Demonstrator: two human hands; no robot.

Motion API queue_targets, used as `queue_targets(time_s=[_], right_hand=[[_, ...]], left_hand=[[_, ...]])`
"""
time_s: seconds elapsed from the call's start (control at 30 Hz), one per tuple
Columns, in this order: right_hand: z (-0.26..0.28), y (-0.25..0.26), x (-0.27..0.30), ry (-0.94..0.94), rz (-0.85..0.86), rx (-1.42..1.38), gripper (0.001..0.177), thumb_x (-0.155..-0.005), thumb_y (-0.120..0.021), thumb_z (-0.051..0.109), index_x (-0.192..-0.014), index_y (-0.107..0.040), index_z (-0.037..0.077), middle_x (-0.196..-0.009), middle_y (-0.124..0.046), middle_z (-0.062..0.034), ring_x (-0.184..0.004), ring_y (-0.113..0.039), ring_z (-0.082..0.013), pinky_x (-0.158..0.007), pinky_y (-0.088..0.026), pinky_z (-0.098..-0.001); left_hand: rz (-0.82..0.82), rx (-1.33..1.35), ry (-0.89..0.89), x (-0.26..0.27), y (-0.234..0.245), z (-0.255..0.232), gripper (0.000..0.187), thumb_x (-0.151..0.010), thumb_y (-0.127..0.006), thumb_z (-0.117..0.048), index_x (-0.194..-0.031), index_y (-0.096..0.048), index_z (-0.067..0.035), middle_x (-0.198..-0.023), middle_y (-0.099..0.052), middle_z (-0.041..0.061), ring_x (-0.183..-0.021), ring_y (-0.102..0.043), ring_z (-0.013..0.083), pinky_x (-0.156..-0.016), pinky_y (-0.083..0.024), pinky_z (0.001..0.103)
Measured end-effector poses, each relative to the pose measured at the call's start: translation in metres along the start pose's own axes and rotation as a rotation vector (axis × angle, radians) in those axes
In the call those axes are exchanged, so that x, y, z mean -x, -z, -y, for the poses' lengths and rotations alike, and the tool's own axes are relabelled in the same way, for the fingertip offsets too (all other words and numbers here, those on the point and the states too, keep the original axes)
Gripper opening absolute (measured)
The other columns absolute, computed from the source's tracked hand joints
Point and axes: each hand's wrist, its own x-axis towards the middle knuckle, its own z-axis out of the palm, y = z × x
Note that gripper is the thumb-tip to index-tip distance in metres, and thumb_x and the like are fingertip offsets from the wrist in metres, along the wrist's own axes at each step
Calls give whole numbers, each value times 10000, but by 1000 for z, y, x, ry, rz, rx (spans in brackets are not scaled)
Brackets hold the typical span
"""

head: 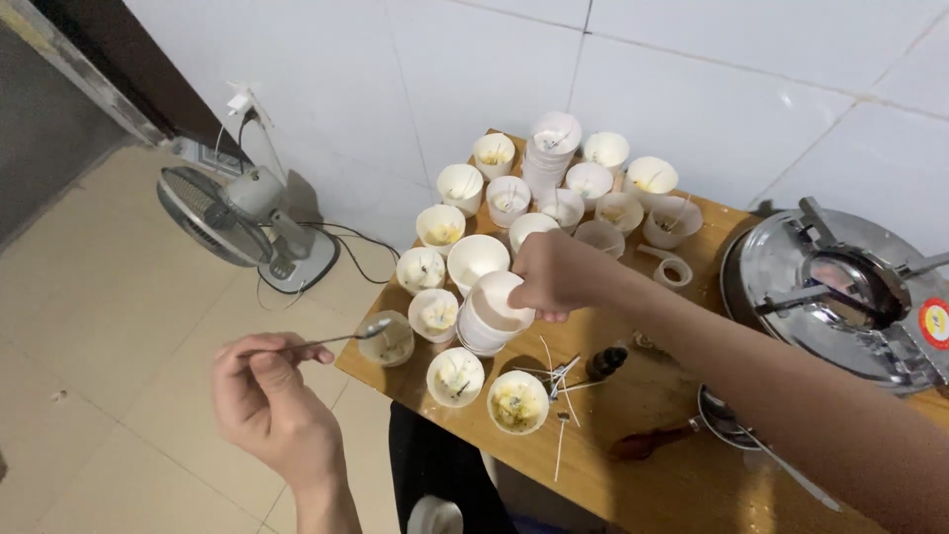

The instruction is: Melting wax in a small pot over a portable stove and pouring it into small cups to make candles.

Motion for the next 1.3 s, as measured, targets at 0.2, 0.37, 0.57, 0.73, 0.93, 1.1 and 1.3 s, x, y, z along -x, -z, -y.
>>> queue_targets(time_s=[0.2,0.37,0.57,0.73,0.93,1.1,1.3], right_hand=[[8,-18,7,-30,-15,-150,389,-795,-676,43,-478,-451,37,-412,-506,-86,-363,-453,-151,-458,-336,-206],[-4,-56,37,-66,-153,236,428,-938,-801,389,-779,-526,103,-654,-547,-11,-539,-430,-140,-514,-412,-267],[-140,-265,106,-129,461,427,169,-935,-610,273,-919,-607,105,-864,-634,-101,-784,-592,-272,-681,-507,-393],[-88,-188,132,-124,867,545,208,-933,-487,189,-1011,-662,107,-1004,-695,-161,-948,-703,-357,-791,-573,-476],[-20,-64,145,-199,326,647,209,-936,-504,472,-911,-643,317,-854,-790,54,-845,-738,-226,-787,-538,-408],[-3,-45,147,-361,300,679,186,-938,-561,542,-1109,-635,528,-959,-829,315,-963,-755,-1,-904,-561,-229],[-5,-38,137,-275,5,514,294,-894,-597,360,-1174,-661,425,-802,-904,235,-839,-818,-94,-864,-568,-260]], left_hand=[[0,-9,51,14,12,2,319,-1130,-479,-281,-993,-519,5,-905,-520,163,-702,-582,268,-663,-585,345],[-103,-48,26,37,39,26,329,-1140,-503,-319,-1004,-511,-19,-887,-518,136,-650,-584,240,-626,-546,319],[-141,-9,62,64,80,56,227,-1133,-548,-253,-1016,-517,-61,-883,-513,101,-734,-542,198,-620,-557,335],[-76,41,45,56,90,35,209,-1136,-517,-251,-1027,-512,-73,-927,-491,70,-747,-554,206,-608,-593,337],[-45,39,-32,45,86,20,229,-1133,-509,-263,-1031,-502,-58,-930,-457,102,-730,-565,249,-586,-590,366],[130,197,-75,28,69,16,148,-1134,-476,-170,-1065,-506,-43,-990,-475,113,-781,-571,239,-644,-665,363],[318,-33,-269,25,31,-1,170,-1099,-437,-40,-974,-552,-33,-955,-574,177,-866,-648,290,-790,-556,373]])
